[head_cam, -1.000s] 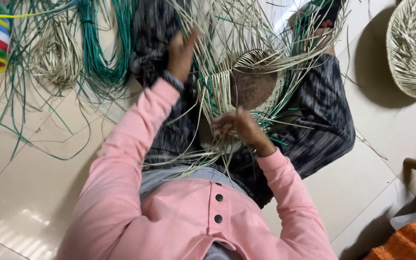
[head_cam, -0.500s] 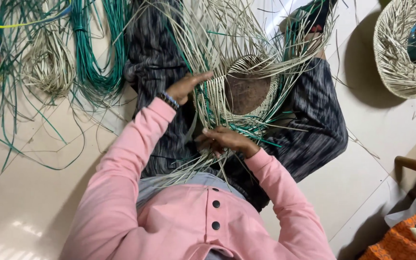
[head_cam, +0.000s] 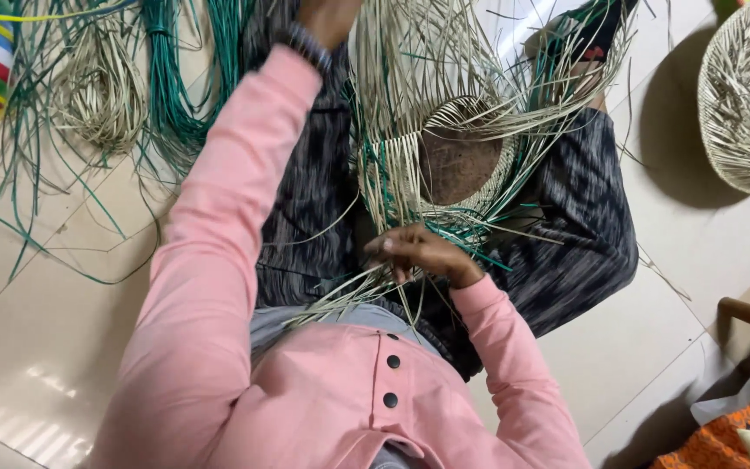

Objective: The person is weaving a hat brim from natural straw fibers while sitting on the floor.

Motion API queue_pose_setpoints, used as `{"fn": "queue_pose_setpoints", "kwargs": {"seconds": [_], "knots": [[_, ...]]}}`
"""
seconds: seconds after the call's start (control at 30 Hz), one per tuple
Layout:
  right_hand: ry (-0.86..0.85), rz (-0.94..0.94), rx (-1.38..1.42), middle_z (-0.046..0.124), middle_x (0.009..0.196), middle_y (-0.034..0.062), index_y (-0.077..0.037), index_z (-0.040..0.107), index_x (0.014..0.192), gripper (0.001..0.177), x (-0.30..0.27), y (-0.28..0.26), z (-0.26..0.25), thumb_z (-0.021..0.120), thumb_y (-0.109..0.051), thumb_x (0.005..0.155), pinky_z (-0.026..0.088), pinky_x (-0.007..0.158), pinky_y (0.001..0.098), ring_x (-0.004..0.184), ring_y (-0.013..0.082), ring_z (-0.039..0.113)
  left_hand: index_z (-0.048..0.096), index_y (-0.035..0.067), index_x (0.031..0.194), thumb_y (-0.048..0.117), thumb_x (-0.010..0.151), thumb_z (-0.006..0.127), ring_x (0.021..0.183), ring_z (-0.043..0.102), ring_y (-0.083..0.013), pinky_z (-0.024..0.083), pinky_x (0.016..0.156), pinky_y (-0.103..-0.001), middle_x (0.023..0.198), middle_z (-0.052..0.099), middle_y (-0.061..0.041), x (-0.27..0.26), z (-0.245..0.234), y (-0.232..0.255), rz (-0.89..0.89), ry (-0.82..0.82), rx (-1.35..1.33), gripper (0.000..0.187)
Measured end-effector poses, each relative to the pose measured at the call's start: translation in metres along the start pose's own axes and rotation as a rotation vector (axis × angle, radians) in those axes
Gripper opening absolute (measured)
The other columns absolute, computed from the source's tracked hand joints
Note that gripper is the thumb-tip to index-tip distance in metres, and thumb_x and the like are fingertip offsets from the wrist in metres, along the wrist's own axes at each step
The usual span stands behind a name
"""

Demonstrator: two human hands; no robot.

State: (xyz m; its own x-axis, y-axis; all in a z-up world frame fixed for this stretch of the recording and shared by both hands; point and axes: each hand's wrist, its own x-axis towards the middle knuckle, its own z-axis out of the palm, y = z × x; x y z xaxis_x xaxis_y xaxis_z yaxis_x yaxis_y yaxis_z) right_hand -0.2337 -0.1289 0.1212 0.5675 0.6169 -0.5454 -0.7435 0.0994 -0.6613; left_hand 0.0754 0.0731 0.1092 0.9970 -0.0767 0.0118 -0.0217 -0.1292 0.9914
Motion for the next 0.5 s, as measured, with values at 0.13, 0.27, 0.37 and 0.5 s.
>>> {"fn": "queue_pose_setpoints", "kwargs": {"seconds": [0.13, 0.27, 0.37, 0.5], "knots": [[0.074, -0.282, -0.223, 0.078, 0.106, 0.0161, -0.003, 0.069, 0.125, 0.037, -0.026, -0.054, 0.01, 0.064, -0.03, 0.1, 0.055, 0.042, 0.0204, 0.057, 0.0156, 0.073, 0.049, 0.014, 0.085, 0.063, 0.095, 0.041, 0.059, 0.04, -0.0122, 0.036, 0.056, -0.031, 0.071, 0.042, 0.002, -0.099, 0.008, 0.0, 0.232, 0.093, 0.018, 0.05], [0.348, -0.743, -0.561, 0.073, 0.109, 0.0253, 0.002, 0.076, 0.111, 0.031, -0.015, -0.085, 0.034, 0.061, -0.023, 0.103, 0.059, 0.068, 0.0384, 0.083, 0.0316, 0.074, 0.055, 0.007, 0.104, 0.037, 0.101, 0.069, 0.099, 0.059, -0.0385, 0.048, 0.09, -0.047, 0.1, 0.054, -0.015, -0.177, 0.018, -0.044, 0.357, -0.074, 0.138, 0.033], [0.222, -0.805, -0.674, 0.073, 0.109, 0.0283, 0.0, 0.077, 0.105, 0.03, 0.002, -0.098, 0.068, 0.062, -0.026, 0.102, 0.059, 0.083, 0.051, 0.096, 0.0449, 0.074, 0.05, 0.008, 0.081, 0.04, 0.094, 0.081, 0.082, 0.057, -0.0325, 0.047, 0.079, -0.043, 0.088, 0.049, -0.009, -0.183, 0.029, -0.06, 0.291, -0.133, 0.101, 0.047], [0.131, -0.58, -0.753, 0.076, 0.099, 0.0245, 0.001, 0.077, 0.103, 0.032, 0.005, -0.071, 0.045, 0.064, -0.028, 0.102, 0.057, 0.081, 0.0521, 0.089, 0.0416, 0.074, 0.058, 0.011, 0.07, 0.028, 0.093, 0.083, 0.073, 0.054, -0.01, 0.046, 0.073, -0.028, 0.072, 0.052, 0.002, -0.175, 0.028, -0.04, -0.039, -0.142, -0.174, 0.038]]}}
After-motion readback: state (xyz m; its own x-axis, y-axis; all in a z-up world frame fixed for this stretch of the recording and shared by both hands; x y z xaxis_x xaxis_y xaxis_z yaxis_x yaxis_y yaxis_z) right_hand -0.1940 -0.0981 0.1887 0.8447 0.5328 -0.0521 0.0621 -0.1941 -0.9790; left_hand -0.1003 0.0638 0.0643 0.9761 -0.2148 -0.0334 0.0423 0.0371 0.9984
